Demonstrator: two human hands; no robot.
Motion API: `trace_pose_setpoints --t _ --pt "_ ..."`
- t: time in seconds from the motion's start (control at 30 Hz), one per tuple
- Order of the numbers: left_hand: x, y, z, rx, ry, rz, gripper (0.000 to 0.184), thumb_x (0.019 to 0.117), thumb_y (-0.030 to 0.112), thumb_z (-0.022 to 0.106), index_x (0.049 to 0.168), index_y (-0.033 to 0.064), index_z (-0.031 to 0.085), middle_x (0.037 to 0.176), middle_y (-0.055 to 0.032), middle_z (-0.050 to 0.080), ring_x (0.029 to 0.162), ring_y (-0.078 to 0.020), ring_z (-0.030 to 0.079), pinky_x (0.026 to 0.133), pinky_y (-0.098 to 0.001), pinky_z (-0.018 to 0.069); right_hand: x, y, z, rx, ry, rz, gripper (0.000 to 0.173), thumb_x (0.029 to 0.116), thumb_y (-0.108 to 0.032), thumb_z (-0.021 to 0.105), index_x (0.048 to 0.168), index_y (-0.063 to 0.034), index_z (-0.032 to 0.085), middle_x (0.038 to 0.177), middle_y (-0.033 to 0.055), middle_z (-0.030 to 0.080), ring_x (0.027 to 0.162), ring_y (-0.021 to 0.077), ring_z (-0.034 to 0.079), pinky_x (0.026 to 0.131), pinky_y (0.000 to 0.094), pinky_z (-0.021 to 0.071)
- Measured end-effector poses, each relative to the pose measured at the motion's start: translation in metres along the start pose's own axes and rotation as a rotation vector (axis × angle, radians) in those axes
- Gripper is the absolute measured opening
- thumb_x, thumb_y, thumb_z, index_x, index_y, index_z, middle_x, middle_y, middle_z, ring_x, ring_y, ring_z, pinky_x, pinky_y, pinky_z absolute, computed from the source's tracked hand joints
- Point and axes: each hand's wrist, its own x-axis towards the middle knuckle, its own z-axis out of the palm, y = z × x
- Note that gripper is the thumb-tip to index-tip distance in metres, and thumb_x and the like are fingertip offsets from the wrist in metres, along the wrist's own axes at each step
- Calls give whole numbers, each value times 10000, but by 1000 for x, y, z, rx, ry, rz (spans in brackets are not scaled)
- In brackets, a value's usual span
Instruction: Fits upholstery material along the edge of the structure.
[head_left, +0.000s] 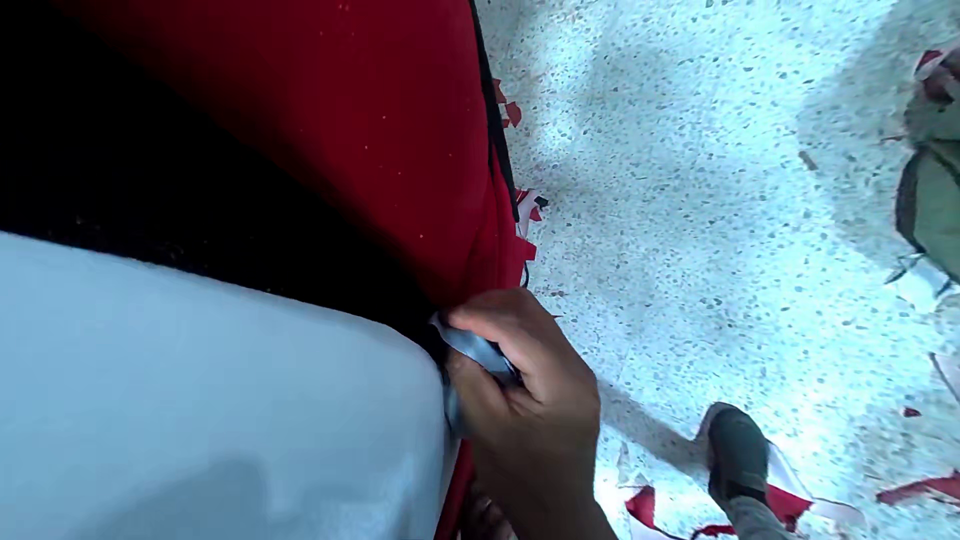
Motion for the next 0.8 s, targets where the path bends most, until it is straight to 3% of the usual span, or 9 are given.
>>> trace_pose_setpoints --t 0.07,0.13,0.3,0.4,0.53,0.6,0.67,0.7,0.8 --pt "6 48 -20 -84 34 -31 356 906 50 579 1151 -193 664 1276 -277 670 1325 -346 568 1174 -409 357 -2 0 -1 -44 -15 45 113 838 -74 734 930 -138 748 917 -53 688 836 43 666 674 202 587" --pt "8 52 -20 -178 104 80 347 901 36 570 1123 -216 661 1228 -321 673 1277 -384 598 1150 -418 384 7 -7 -1 -35 -9 17 97 837 -60 741 915 -118 740 876 -48 667 787 45 648 632 197 570" --pt "8 39 -21 -236 104 39 338 911 54 577 1145 -165 683 1275 -261 676 1312 -314 577 1162 -393 360 10 -15 -1 -70 -37 58 78 852 -77 723 885 -148 716 828 -74 623 720 27 609 564 179 521" --pt "9 -9 2 -224 261 465 342 988 152 562 1133 -130 689 1224 -268 690 1251 -335 616 1135 -355 402 16 -26 -3 -110 -64 54 74 853 -78 712 874 -149 710 819 -76 616 701 18 601 542 178 513" --pt "10 48 -23 -183 32 -137 309 899 10 576 1129 -159 694 1294 -249 670 1333 -315 557 1169 -406 354 26 -40 0 -85 -48 6 96 850 -44 707 895 -128 710 848 -59 622 748 36 612 581 186 527" --pt "11 -2 1 -129 58 -58 288 924 48 608 1133 -121 709 1296 -232 675 1330 -307 567 1181 -404 348 9 -19 -1 -170 -75 76 85 856 -86 704 864 -171 700 829 -84 627 719 20 610 563 199 526" --pt "5 -70 38 -88 184 261 335 985 177 569 1146 -84 703 1268 -256 675 1292 -354 594 1184 -459 364 -3 -8 -5 -217 -91 133 67 852 -119 714 846 -185 707 814 -98 623 701 3 603 561 193 525" --pt "4 -59 34 -96 172 226 335 979 169 568 1145 -88 704 1276 -257 670 1297 -350 584 1179 -455 359 1 -14 -5 -185 -73 127 67 850 -105 713 845 -172 712 810 -91 625 696 5 602 553 185 521" --pt "14 38 -15 -130 -13 -213 285 894 -16 592 1122 -150 701 1314 -259 654 1334 -331 549 1163 -437 352 18 -32 0 -65 -32 64 98 840 -37 701 882 -125 710 838 -57 626 735 37 616 574 188 533"
